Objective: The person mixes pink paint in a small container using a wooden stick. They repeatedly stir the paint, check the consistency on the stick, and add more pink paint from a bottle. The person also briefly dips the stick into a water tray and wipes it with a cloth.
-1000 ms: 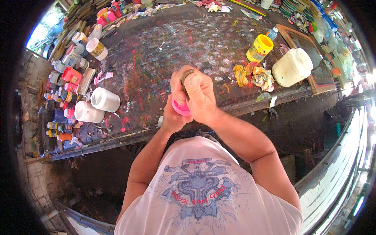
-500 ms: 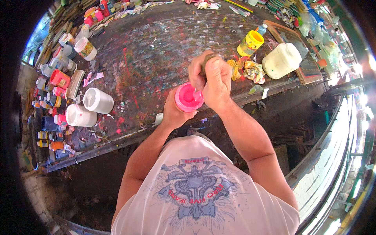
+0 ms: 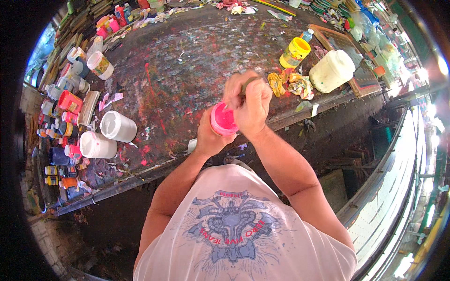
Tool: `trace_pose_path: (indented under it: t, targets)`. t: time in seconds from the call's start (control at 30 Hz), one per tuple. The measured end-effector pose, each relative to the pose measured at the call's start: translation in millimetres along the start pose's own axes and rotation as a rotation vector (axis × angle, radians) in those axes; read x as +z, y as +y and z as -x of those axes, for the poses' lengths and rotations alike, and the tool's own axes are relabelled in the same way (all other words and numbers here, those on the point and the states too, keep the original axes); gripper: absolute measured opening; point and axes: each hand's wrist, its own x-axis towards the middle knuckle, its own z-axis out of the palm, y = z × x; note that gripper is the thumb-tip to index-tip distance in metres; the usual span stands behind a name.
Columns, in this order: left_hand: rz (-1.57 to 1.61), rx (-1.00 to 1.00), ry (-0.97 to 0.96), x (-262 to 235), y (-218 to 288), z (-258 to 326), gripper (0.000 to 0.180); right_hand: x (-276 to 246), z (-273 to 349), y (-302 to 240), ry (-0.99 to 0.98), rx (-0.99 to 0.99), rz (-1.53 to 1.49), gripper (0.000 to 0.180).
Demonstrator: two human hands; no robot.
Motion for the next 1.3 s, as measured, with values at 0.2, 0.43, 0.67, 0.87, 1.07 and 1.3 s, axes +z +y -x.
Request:
trace_pose_path:
  t: [0.2, 0.43, 0.67, 0.87, 1.07, 1.3]
  targets:
    - [-0.107, 0.117, -0.024, -3.5, -5.6, -2.0, 0.096, -18.5, -10.4, -17.3, -0.236, 0.218, -0.05, 0.064]
    - [-0.049, 0.064, -0.014, -1.9, -7.2, 0.3, 0.095, -11.4, 3.0, -10.1, -0.203, 0.23, -0.206, 0.065]
    - [-0.039, 0.042, -0.023, -0.9, -7.7, -1.6, 0.095, 5.7, 0.6, 1.4, -0.008, 0.007, -0.127, 0.063]
    - [-0.073, 0.089, -0.005, -2.2, -9.0, -1.6, 0.093, -8.7, -14.7, -17.1, -0.075, 0.144, -0.013, 0.064]
    - [-0.07, 0.046, -0.024, -2.4, -4.8, 0.1, 0.093, -2.8, 0.0, -11.1, -0.214, 0.318, -0.326, 0.064]
    - [-0.002, 0.023, 0.02, 3.0, -12.1, 2.1, 0.091, -0.3, -2.8, -6.2, -0.05, 0.029, -0.056, 0.065]
